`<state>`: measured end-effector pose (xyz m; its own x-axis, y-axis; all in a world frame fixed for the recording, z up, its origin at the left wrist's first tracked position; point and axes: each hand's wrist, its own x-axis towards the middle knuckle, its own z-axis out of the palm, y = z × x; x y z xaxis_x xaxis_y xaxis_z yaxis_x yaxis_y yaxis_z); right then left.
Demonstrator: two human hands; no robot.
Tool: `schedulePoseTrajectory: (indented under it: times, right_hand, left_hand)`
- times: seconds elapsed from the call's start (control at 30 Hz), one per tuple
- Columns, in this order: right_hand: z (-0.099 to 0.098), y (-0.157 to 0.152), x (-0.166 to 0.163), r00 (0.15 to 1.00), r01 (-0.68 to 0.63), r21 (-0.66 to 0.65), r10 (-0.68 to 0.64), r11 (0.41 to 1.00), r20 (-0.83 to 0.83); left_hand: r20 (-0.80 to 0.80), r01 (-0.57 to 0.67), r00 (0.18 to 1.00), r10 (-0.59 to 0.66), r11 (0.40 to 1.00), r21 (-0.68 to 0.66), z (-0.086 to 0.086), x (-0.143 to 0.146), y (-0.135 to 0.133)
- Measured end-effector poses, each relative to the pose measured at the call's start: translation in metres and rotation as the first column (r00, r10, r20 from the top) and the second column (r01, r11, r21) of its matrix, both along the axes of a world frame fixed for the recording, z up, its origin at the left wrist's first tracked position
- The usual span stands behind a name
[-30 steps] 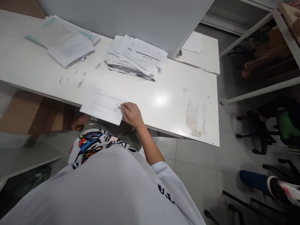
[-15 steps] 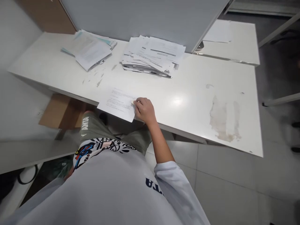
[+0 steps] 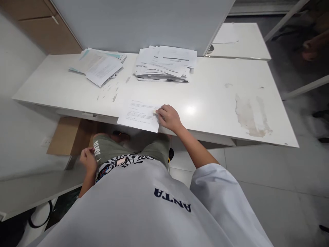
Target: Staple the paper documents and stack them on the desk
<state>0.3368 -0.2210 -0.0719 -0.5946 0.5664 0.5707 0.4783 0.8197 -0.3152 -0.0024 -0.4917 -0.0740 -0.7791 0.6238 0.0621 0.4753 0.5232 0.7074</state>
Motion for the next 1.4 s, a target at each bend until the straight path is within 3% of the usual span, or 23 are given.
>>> schedulePoseTrajectory:
  times: [0.13,0.23,0.3,0.37,0.43,0.47,0.5,0.57,0.63,0.7,0.8,0.87,0.9,1.0,1.07,1.17,1.23,1.27,1.33,1.4]
  right_hand:
    - [0.005,0.000,0.004,0.999,0.036,0.037,-0.035,0.999,-0.022]
    - [0.008,-0.014,0.002,0.992,0.117,0.064,-0.114,0.991,-0.050]
    - [0.005,-0.038,-0.005,0.957,0.245,0.035,-0.236,0.969,-0.169]
    - [-0.004,-0.071,-0.018,0.822,0.433,-0.101,-0.438,0.896,-0.363]
    - [-0.018,-0.103,-0.033,0.557,0.537,-0.386,-0.659,0.750,-0.506]
    - [-0.026,-0.116,-0.041,0.434,0.468,-0.574,-0.741,0.672,-0.513]
    - [-0.031,-0.126,-0.047,0.385,0.303,-0.745,-0.792,0.594,-0.475]
    - [-0.037,-0.132,-0.056,0.412,-0.099,-0.915,-0.821,0.390,-0.395]
    - [-0.033,-0.127,-0.062,0.479,-0.375,-0.902,-0.789,0.214,-0.386]
    - [-0.022,-0.117,-0.068,0.508,-0.477,-0.869,-0.767,0.128,-0.392]
    - [-0.003,-0.110,-0.086,0.605,-0.473,-0.879,-0.703,0.060,-0.374]
    - [0.010,-0.107,-0.100,0.709,-0.422,-0.904,-0.599,0.064,-0.373]
    - [0.018,-0.104,-0.107,0.757,-0.388,-0.916,-0.532,0.103,-0.380]
    - [0.043,-0.078,-0.118,0.851,-0.299,-0.885,-0.319,0.356,-0.416]
    - [0.062,-0.042,-0.118,0.844,-0.285,-0.805,-0.262,0.521,-0.468]
    - [0.087,0.029,-0.114,0.720,-0.235,-0.744,-0.403,0.625,-0.566]
    - [0.098,0.076,-0.112,0.640,-0.074,-0.809,-0.594,0.583,-0.487]
    - [0.102,0.097,-0.112,0.610,0.031,-0.860,-0.691,0.510,-0.388]
    - [0.106,0.129,-0.112,0.586,0.144,-0.893,-0.764,0.425,-0.269]
    - [0.106,0.149,-0.110,0.576,0.228,-0.892,-0.793,0.390,-0.200]
  left_hand:
    - [0.004,0.121,0.993,-0.121,0.993,-0.012,-0.018,-0.005,0.039]
    - [0.026,0.162,0.987,-0.161,0.987,-0.012,-0.040,-0.002,0.046]
    - [0.043,0.184,0.982,-0.183,0.983,-0.019,-0.055,-0.001,0.042]
    - [0.044,0.193,0.980,-0.192,0.980,-0.035,-0.070,-0.005,0.035]
    - [-0.014,0.149,0.988,-0.151,0.984,-0.099,-0.082,-0.013,0.028]
    - [-0.067,0.102,0.991,-0.113,0.983,-0.154,-0.087,-0.019,0.025]
    - [-0.123,0.048,0.989,-0.077,0.975,-0.218,-0.092,-0.026,0.022]
    - [-0.181,-0.037,0.983,-0.028,0.937,-0.347,-0.100,-0.042,0.019]
    - [-0.114,-0.038,0.993,-0.016,0.889,-0.456,-0.106,-0.060,0.022]
    - [0.006,-0.009,1.000,0.014,0.848,-0.530,-0.110,-0.076,0.030]
    - [0.066,-0.023,0.995,0.074,0.818,-0.574,-0.115,-0.093,0.048]
    - [0.021,-0.075,0.994,0.106,0.819,-0.568,-0.120,-0.098,0.058]
    - [-0.008,-0.099,0.993,0.114,0.825,-0.557,-0.122,-0.099,0.061]
    - [-0.068,-0.148,0.989,0.132,0.843,-0.516,-0.128,-0.103,0.063]
    - [-0.070,-0.160,0.987,0.144,0.849,-0.503,-0.131,-0.105,0.060]
    - [-0.057,-0.171,0.985,0.164,0.853,-0.492,-0.131,-0.107,0.056]
    - [-0.068,-0.193,0.981,0.183,0.859,-0.475,-0.131,-0.106,0.055]
    - [-0.081,-0.209,0.978,0.194,0.862,-0.462,-0.132,-0.106,0.055]
    - [-0.114,-0.239,0.971,0.210,0.867,-0.437,-0.135,-0.105,0.056]
    - [-0.141,-0.256,0.966,0.216,0.866,-0.430,-0.139,-0.105,0.058]
